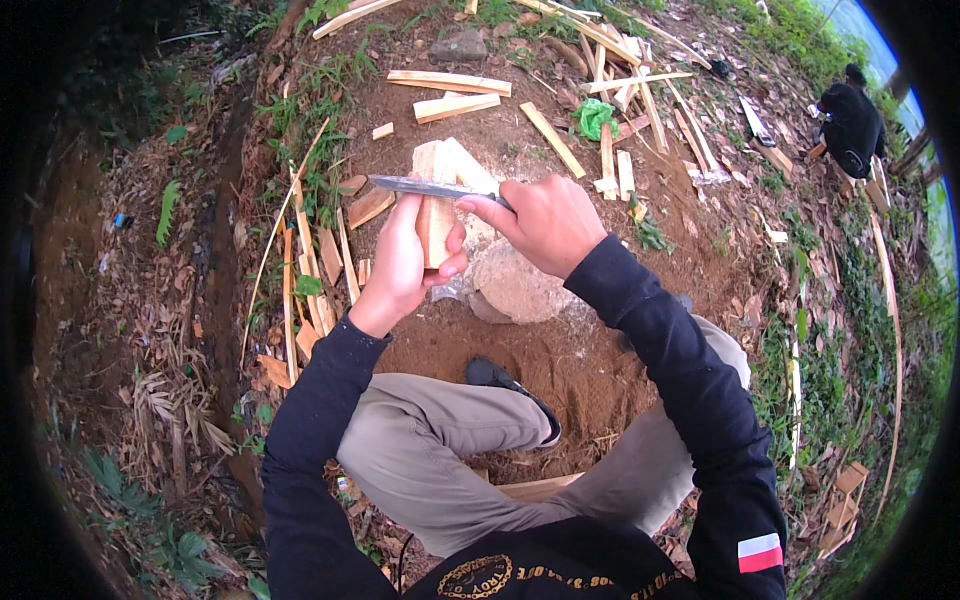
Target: The person sits on the ground in a forest and carves a small rectangular piece of wood using a knife. They hold the wood in their left hand and use the knife in their right hand to shave off thin layers, creating wood shavings. The person occasionally rotates the wood to work on different sides.
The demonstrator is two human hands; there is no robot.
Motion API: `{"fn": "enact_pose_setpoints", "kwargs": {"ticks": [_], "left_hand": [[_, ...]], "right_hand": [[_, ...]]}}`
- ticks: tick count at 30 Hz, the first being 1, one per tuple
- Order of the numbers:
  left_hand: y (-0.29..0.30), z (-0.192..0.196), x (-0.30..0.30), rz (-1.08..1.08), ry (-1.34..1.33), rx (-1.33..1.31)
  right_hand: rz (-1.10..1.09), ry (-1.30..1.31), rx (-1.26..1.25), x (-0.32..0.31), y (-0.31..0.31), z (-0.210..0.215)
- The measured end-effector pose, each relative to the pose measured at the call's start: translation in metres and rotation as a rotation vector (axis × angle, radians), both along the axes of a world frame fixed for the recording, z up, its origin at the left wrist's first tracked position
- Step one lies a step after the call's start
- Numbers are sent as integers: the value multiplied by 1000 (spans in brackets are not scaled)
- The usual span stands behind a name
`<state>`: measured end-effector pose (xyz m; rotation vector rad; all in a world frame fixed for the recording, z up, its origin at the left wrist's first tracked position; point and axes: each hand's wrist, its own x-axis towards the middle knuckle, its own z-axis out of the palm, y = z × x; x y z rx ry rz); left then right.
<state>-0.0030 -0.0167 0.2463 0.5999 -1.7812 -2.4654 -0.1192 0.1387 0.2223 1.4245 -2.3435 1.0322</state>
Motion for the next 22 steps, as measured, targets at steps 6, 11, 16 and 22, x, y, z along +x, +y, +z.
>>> {"fn": "enact_pose_setpoints", "kwargs": {"ticks": [6, 11, 16, 22], "left_hand": [[0, 3, 1, -10, -19, -42], [-4, 2, 6, -4, -12, -77], [28, 7, 3, -81, -63, -115], [-3, 6, 4, 64, 101, 1]], "right_hand": [[-49, 76, -8, -3, -1, 3], [-61, 141, 21, 1, -5, 6], [-623, -25, 110, -79, 11, -23], [-506, -275, 195, -96, 34, -17]]}}
